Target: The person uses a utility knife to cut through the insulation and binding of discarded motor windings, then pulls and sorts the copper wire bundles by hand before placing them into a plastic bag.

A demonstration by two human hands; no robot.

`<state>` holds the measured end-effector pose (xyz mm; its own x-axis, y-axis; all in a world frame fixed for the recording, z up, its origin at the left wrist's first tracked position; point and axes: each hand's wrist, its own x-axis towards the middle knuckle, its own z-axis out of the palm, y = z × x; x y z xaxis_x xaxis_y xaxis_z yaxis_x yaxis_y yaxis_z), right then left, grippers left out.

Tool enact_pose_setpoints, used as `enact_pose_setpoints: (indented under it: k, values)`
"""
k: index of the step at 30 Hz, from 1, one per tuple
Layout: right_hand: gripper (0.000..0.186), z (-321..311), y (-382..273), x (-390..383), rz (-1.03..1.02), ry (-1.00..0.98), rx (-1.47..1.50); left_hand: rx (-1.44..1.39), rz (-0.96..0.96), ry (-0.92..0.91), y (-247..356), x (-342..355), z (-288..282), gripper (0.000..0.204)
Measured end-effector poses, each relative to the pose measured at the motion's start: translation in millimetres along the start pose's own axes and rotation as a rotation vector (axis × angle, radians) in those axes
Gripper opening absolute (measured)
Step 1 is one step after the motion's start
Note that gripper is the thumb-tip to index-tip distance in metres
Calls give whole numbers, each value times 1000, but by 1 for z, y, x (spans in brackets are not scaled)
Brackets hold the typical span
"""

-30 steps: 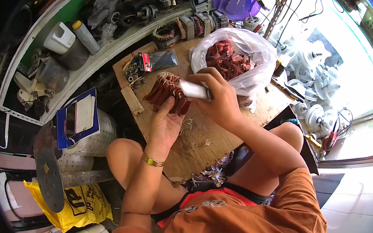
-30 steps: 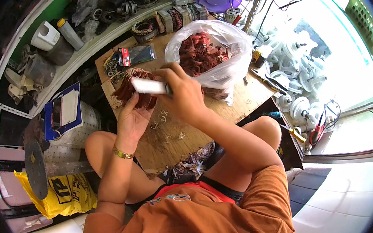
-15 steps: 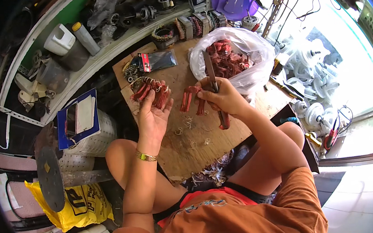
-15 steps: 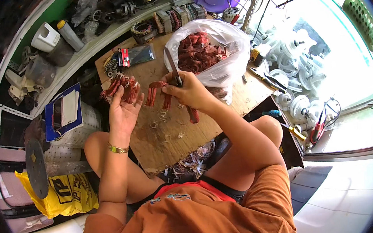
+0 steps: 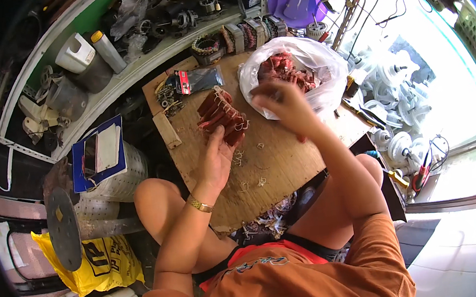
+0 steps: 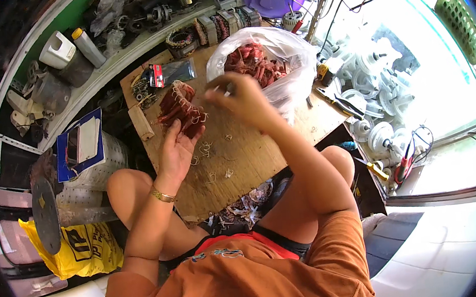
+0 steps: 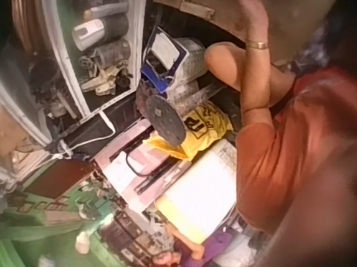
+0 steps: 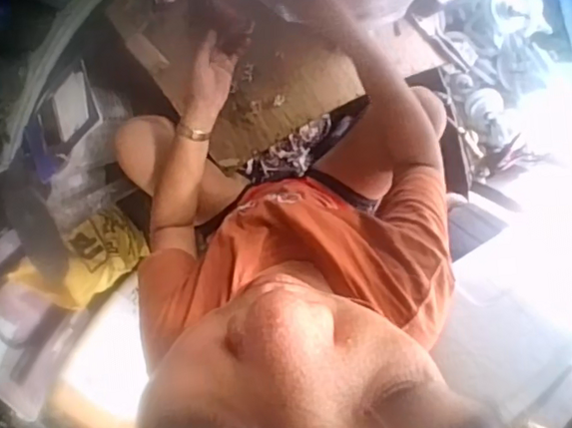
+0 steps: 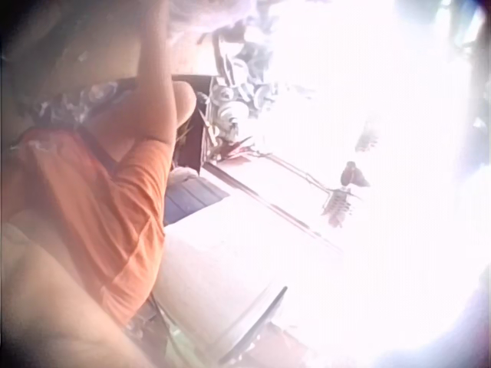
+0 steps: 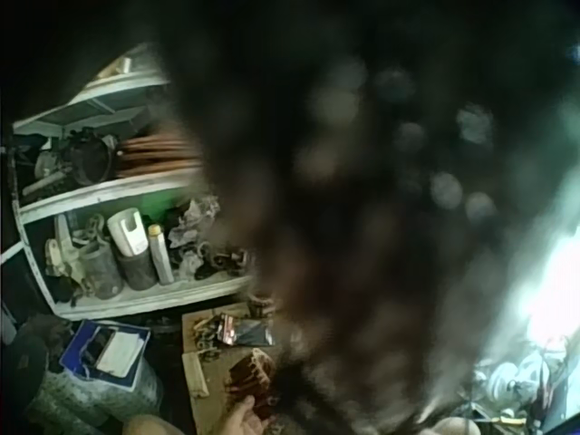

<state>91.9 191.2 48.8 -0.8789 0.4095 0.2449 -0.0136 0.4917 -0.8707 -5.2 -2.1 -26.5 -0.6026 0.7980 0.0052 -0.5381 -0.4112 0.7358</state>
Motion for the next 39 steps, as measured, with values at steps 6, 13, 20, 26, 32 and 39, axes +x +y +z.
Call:
enact_pose_setpoints:
  k: [6,13,20,26,32,39]
  values:
    - [29,14,-13,-16,-123,-94,74,-205,47,-214,15,-6,10,46]
    - [38,18,-26,-25,-343,-83,-280,-33,-17,-6,26,-7,5,43]
    - [45,19,-35,-32,-383,-139,-407,86,55,47,36,-5,6,36]
    - [44,18,-37,-33,-394,-155,-511,149,92,73,35,-5,10,32]
    - [39,23,-39,-35,-334,-170,-517,180,126,55,35,-8,12,31]
    - [36,45,-42,-41,-318,-21,-469,303,339,128,19,-12,16,25]
